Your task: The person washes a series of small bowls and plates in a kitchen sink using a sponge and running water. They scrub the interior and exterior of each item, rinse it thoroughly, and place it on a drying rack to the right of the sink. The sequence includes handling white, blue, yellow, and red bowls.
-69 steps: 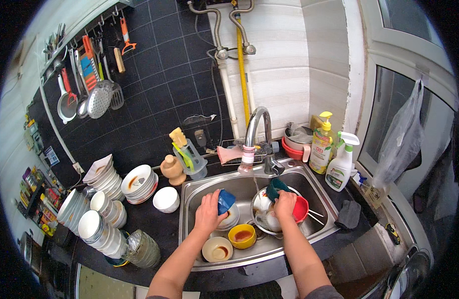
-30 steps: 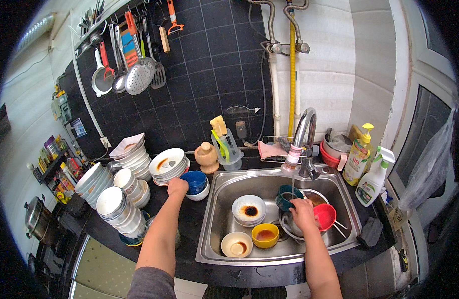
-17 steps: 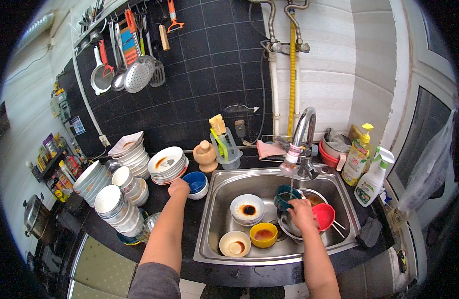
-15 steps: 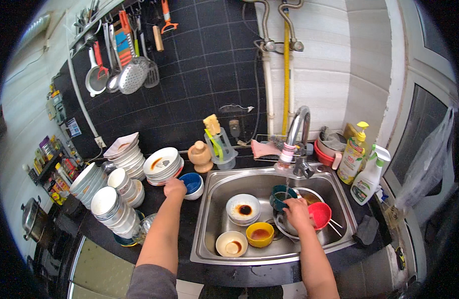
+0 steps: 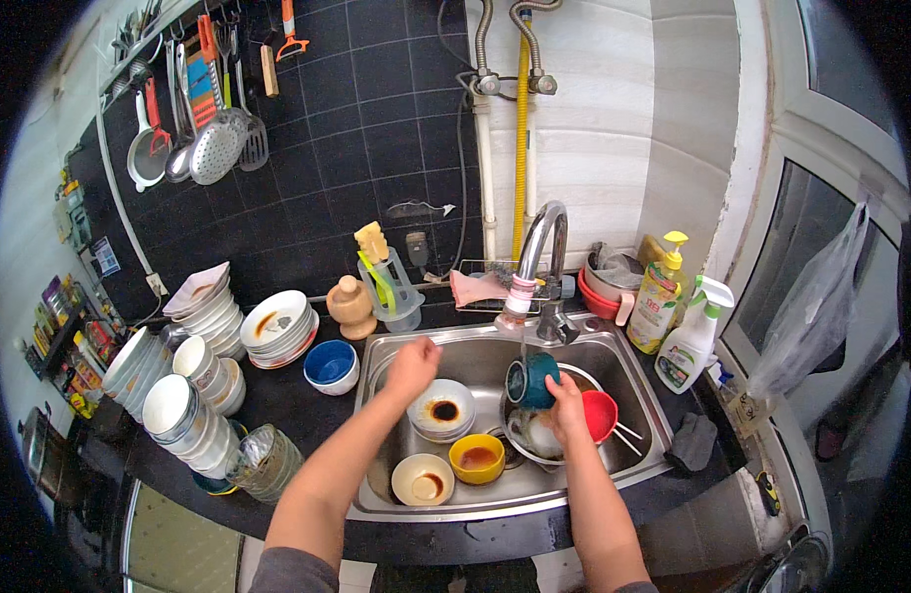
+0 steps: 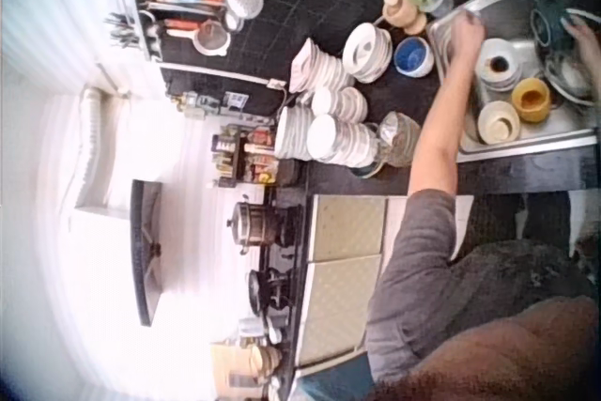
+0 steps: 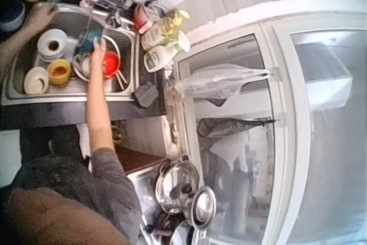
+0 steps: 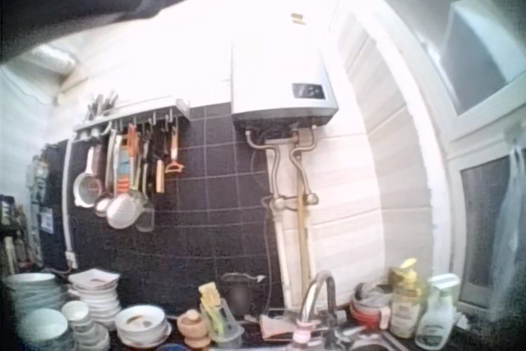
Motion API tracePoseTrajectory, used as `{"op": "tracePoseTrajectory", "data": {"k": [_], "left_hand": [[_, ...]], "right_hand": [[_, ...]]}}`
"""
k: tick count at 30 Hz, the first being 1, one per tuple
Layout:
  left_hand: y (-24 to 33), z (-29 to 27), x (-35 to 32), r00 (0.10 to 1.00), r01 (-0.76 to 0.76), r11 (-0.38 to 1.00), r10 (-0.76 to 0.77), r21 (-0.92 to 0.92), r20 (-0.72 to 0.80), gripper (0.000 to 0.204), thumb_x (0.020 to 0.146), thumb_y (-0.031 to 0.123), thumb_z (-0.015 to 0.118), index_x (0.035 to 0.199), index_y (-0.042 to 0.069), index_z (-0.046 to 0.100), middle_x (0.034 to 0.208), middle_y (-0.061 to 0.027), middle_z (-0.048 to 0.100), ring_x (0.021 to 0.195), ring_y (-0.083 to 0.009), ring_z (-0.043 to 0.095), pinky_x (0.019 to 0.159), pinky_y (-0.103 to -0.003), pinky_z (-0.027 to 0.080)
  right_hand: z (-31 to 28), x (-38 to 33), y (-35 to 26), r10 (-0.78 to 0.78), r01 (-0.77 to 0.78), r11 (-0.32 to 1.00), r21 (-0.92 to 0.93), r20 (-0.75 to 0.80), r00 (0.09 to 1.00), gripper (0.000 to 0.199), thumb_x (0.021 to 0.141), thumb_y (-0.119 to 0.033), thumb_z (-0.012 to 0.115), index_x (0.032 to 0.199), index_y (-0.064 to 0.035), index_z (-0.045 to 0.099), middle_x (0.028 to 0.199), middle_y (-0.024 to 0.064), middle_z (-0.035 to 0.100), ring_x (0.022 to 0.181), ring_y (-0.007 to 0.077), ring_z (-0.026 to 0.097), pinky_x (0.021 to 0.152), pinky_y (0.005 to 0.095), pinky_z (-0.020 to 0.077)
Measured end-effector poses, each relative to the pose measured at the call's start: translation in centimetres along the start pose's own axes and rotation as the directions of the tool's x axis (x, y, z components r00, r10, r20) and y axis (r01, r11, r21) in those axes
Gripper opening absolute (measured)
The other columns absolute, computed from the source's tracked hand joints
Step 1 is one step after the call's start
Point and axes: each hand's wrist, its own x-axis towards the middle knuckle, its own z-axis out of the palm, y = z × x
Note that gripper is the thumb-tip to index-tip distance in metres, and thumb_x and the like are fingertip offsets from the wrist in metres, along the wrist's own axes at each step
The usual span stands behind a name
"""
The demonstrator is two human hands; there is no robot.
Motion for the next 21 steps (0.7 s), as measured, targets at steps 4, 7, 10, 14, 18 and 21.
{"op": "tracePoseTrajectory", "data": {"k": [4, 7, 10, 14, 18, 21], "left_hand": [[0.2, 5.5, -1.9, 0.991, 0.087, 0.905, -0.038, -0.417, 0.125, 0.021, 0.085, 0.02, 0.053, 0.086, 0.0, 0.059, 0.073, -0.0074, 0.062, 0.067, -0.0145, 0.057, 0.06, -0.03, 0.046], [1.2, 7.4, -3.1, 0.973, 0.222, 0.8, -0.149, -0.557, 0.173, 0.02, 0.083, 0.017, 0.055, 0.084, -0.002, 0.059, 0.071, -0.01, 0.063, 0.064, -0.0171, 0.059, 0.062, -0.029, 0.046], [2.4, 8.0, -4.1, 0.929, 0.359, 0.718, -0.212, -0.597, 0.303, 0.027, 0.087, 0.025, 0.052, 0.094, -0.001, 0.059, 0.083, -0.0087, 0.063, 0.071, -0.0157, 0.057, 0.064, -0.028, 0.046], [2.3, 9.0, -4.8, 0.759, 0.628, 0.456, -0.179, -0.631, 0.626, 0.039, 0.088, 0.04, 0.047, 0.106, 0.006, 0.055, 0.101, -0.0084, 0.06, 0.085, -0.0179, 0.056, 0.074, -0.031, 0.044], [3.5, 8.3, -5.8, 0.676, 0.732, 0.026, 0.096, -0.681, 0.73, 0.036, 0.087, 0.036, 0.05, 0.109, 0.008, 0.053, 0.104, -0.0067, 0.059, 0.093, -0.0184, 0.055, 0.081, -0.033, 0.043], [3.6, 8.2, -6.2, 0.724, 0.681, -0.093, 0.232, -0.726, 0.649, 0.03, 0.086, 0.025, 0.055, 0.109, 0.007, 0.052, 0.105, -0.0056, 0.058, 0.096, -0.0166, 0.054, 0.083, -0.033, 0.042]], "right_hand": [[-0.1, -0.2, -1.0, 0.045, -0.062, 0.931, 0.36, 0.057, 0.997, 0.026, 0.085, -0.016, 0.053, 0.108, -0.0023, 0.052, 0.103, 0.0064, 0.06, 0.093, 0.0181, 0.057, 0.085, 0.0328, 0.0426], [-0.4, -0.1, -1.1, 0.104, -0.146, 0.863, 0.484, 0.112, 0.988, 0.027, 0.086, -0.016, 0.051, 0.109, -0.0015, 0.051, 0.109, 0.0096, 0.058, 0.101, 0.0216, 0.056, 0.092, 0.0368, 0.0401], [-0.5, 0.1, -1.0, 0.141, -0.214, 0.81, 0.546, 0.172, 0.975, 0.027, 0.086, -0.017, 0.05, 0.108, -0.0007, 0.052, 0.109, 0.0104, 0.058, 0.101, 0.023, 0.056, 0.093, 0.0386, 0.039], [-0.1, -0.1, -1.2, 0.175, -0.247, 0.797, 0.551, 0.18, 0.968, 0.028, 0.087, -0.019, 0.045, 0.106, 0.0006, 0.052, 0.105, 0.0117, 0.06, 0.098, 0.0246, 0.057, 0.091, 0.0399, 0.0408], [-0.9, 0.3, -0.8, 0.185, -0.262, 0.782, 0.566, 0.191, 0.964, 0.028, 0.084, -0.022, 0.045, 0.101, -0.0019, 0.055, 0.1, 0.0103, 0.062, 0.091, 0.0246, 0.06, 0.084, 0.0391, 0.0453], [-0.7, 0.3, -0.7, 0.224, -0.279, 0.845, 0.456, 0.171, 0.959, 0.027, 0.08, -0.025, 0.046, 0.095, -0.006, 0.059, 0.095, 0.0079, 0.063, 0.085, 0.023, 0.06, 0.077, 0.0373, 0.0478]]}}
